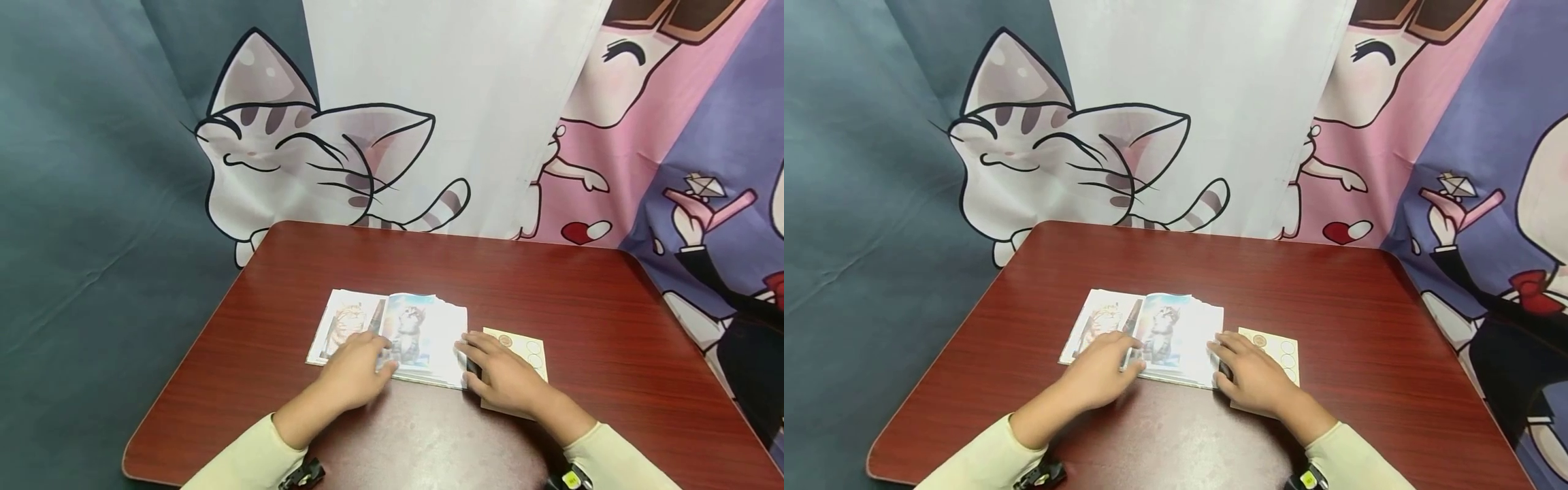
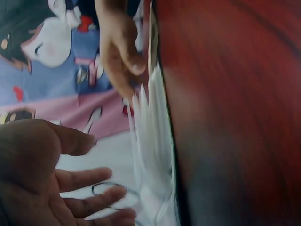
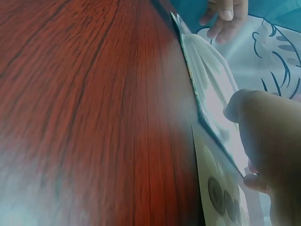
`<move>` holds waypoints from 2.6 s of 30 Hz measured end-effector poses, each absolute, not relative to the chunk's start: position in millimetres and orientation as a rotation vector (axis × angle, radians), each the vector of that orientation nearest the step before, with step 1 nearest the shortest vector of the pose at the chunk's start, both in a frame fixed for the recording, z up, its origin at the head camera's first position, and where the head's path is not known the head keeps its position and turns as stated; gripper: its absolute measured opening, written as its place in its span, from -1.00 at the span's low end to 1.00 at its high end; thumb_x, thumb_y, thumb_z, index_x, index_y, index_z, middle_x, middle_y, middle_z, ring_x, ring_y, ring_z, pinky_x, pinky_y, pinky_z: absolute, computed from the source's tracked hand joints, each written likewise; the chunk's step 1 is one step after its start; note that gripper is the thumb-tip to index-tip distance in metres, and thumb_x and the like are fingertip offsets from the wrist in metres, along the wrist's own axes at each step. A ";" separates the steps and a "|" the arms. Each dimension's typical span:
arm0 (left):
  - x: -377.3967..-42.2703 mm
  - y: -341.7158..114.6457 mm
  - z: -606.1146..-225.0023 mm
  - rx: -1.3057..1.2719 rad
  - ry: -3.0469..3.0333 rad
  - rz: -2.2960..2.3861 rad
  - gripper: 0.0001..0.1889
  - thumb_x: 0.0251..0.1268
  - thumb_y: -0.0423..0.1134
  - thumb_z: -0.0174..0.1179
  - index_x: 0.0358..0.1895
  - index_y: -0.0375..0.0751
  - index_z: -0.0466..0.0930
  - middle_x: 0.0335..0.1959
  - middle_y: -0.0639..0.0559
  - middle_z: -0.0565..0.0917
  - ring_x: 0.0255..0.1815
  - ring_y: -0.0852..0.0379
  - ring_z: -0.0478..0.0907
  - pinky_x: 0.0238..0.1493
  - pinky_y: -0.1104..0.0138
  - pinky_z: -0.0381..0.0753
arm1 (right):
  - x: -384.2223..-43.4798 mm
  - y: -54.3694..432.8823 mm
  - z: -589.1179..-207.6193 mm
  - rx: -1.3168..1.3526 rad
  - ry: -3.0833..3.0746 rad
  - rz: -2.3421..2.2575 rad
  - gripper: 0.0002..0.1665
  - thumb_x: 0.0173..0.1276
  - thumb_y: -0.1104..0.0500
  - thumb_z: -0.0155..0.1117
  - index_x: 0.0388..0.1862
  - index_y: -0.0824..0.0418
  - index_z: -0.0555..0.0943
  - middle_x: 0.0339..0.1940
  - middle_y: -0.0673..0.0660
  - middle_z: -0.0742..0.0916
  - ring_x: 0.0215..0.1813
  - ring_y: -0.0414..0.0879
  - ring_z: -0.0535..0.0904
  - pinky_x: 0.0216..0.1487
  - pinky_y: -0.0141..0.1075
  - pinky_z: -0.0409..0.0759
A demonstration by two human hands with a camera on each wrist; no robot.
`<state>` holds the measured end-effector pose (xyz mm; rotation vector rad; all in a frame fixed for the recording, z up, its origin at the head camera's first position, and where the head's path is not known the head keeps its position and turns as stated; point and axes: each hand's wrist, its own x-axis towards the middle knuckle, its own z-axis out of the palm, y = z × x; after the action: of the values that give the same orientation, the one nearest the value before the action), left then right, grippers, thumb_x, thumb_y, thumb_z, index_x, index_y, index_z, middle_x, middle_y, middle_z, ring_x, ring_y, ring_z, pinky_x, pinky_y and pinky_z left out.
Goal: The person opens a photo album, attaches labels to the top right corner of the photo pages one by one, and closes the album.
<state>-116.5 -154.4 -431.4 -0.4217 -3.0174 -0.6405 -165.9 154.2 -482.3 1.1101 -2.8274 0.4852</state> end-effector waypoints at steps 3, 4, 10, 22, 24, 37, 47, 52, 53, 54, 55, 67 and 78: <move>-115.2 -141.4 -432.3 -0.547 -3.031 -0.746 -0.65 0.43 -0.03 0.26 0.13 -0.13 0.67 0.11 0.00 0.66 0.19 -0.03 0.57 0.17 0.07 0.56 | -164.0 163.2 -482.9 1.102 -2.815 0.484 -0.32 0.38 -0.02 0.37 0.42 0.21 0.53 0.42 0.23 0.54 0.48 0.21 0.38 0.41 0.15 0.36; -114.6 -137.5 -432.6 -0.580 -3.037 -0.785 -0.65 0.44 -0.04 0.25 0.14 -0.12 0.66 0.13 0.01 0.66 0.21 -0.02 0.56 0.19 0.08 0.56 | -163.6 166.4 -483.4 1.099 -2.811 0.489 -0.31 0.37 -0.01 0.39 0.42 0.22 0.53 0.41 0.23 0.55 0.47 0.21 0.38 0.40 0.15 0.37; -113.4 -117.0 -433.8 -0.699 -3.027 -1.175 -0.70 0.48 -0.10 0.21 0.15 -0.11 0.65 0.05 0.12 0.66 0.03 0.20 0.60 0.02 0.28 0.62 | -158.2 188.7 -483.9 1.018 -2.840 0.484 -0.23 0.32 -0.07 0.44 0.43 0.22 0.51 0.41 0.24 0.54 0.45 0.21 0.40 0.31 0.18 0.45; -114.6 -64.9 -438.7 -0.550 -2.889 -1.852 -0.68 0.43 -0.20 0.22 0.17 -0.17 0.62 0.09 0.04 0.70 -0.12 0.35 0.64 -0.17 0.41 0.62 | -150.7 219.6 -483.5 0.976 -2.851 0.466 0.16 0.10 -0.29 0.57 0.50 0.34 0.37 0.43 0.29 0.51 0.42 0.26 0.41 0.33 0.19 0.40; -113.7 -56.7 -440.3 -0.480 -2.862 -1.931 -0.67 0.41 -0.22 0.22 0.19 -0.16 0.61 0.09 0.03 0.70 -0.10 0.33 0.64 -0.18 0.40 0.62 | -150.3 221.3 -484.1 0.967 -2.869 0.464 0.21 0.10 -0.35 0.54 0.52 0.33 0.34 0.43 0.31 0.50 0.43 0.27 0.40 0.34 0.21 0.38; -125.7 -11.1 -447.7 -0.149 -2.884 -2.011 -0.60 0.40 -0.15 0.24 0.26 -0.11 0.53 0.07 0.07 0.63 0.05 0.14 0.59 0.04 0.20 0.62 | -149.8 229.4 -486.7 0.939 -2.904 0.444 0.26 0.08 -0.46 0.49 0.53 0.29 0.33 0.34 0.37 0.54 0.36 0.35 0.44 0.32 0.27 0.38; -135.9 6.0 -451.3 -0.073 -2.873 -1.959 -0.55 0.31 -0.23 0.25 0.25 -0.22 0.50 0.02 -0.02 0.59 -0.04 0.09 0.58 -0.13 0.25 0.62 | -150.8 230.5 -487.9 0.934 -2.877 0.480 0.23 0.03 -0.37 0.57 0.54 0.23 0.36 0.29 0.29 0.60 0.29 0.28 0.51 0.25 0.22 0.45; -138.6 11.2 -450.9 -0.006 -2.877 -1.953 -0.54 0.29 -0.24 0.26 0.24 -0.20 0.45 0.04 -0.06 0.62 0.10 0.04 0.58 0.07 0.20 0.60 | -150.2 231.8 -488.8 0.928 -2.874 0.519 0.21 0.02 -0.33 0.60 0.55 0.18 0.36 0.27 0.23 0.61 0.28 0.20 0.52 0.23 0.17 0.46; -138.9 12.2 -451.0 0.009 -2.867 -1.967 -0.54 0.30 -0.25 0.26 0.24 -0.20 0.44 0.03 -0.06 0.63 0.10 0.04 0.59 0.07 0.20 0.61 | -150.0 232.1 -488.8 0.926 -2.872 0.524 0.21 0.01 -0.32 0.61 0.55 0.17 0.36 0.27 0.22 0.61 0.28 0.19 0.52 0.24 0.16 0.46; -139.3 13.0 -450.8 0.024 -2.852 -1.985 -0.54 0.30 -0.26 0.26 0.24 -0.20 0.44 0.01 -0.05 0.64 0.08 0.05 0.60 0.06 0.21 0.61 | -150.0 232.4 -488.7 0.927 -2.868 0.530 0.21 0.00 -0.31 0.62 0.54 0.18 0.36 0.27 0.21 0.61 0.29 0.18 0.52 0.24 0.15 0.46; -139.9 13.9 -451.0 0.038 -2.833 -2.006 -0.54 0.30 -0.27 0.26 0.25 -0.20 0.43 -0.01 -0.04 0.65 0.06 0.06 0.61 0.04 0.22 0.62 | -149.9 232.6 -488.3 0.928 -2.864 0.536 0.21 -0.01 -0.30 0.63 0.54 0.18 0.37 0.26 0.20 0.61 0.29 0.17 0.51 0.24 0.14 0.46; -150.7 21.4 -463.9 0.135 -2.615 -2.118 -0.66 0.27 -0.49 0.21 0.10 -0.19 0.54 -0.14 0.03 0.63 -0.05 0.13 0.61 0.05 0.27 0.63 | -148.7 234.1 -485.7 0.938 -2.861 0.521 0.25 -0.05 -0.29 0.66 0.57 0.11 0.34 0.33 0.12 0.57 0.38 0.08 0.42 0.36 0.05 0.36; -154.4 21.2 -465.8 0.104 -2.665 -1.982 -0.48 -0.04 -0.64 0.23 0.03 -0.11 0.69 -0.19 0.13 0.67 -0.13 0.19 0.60 -0.12 0.41 0.56 | -147.1 235.7 -481.7 0.940 -2.852 0.529 0.21 -0.03 -0.32 0.63 0.54 0.12 0.38 0.35 0.12 0.56 0.40 0.10 0.40 0.28 0.13 0.40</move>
<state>-154.4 21.2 -465.8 0.1040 -2.6646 -1.9823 -147.1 235.7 -481.7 0.9403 -2.8519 0.5293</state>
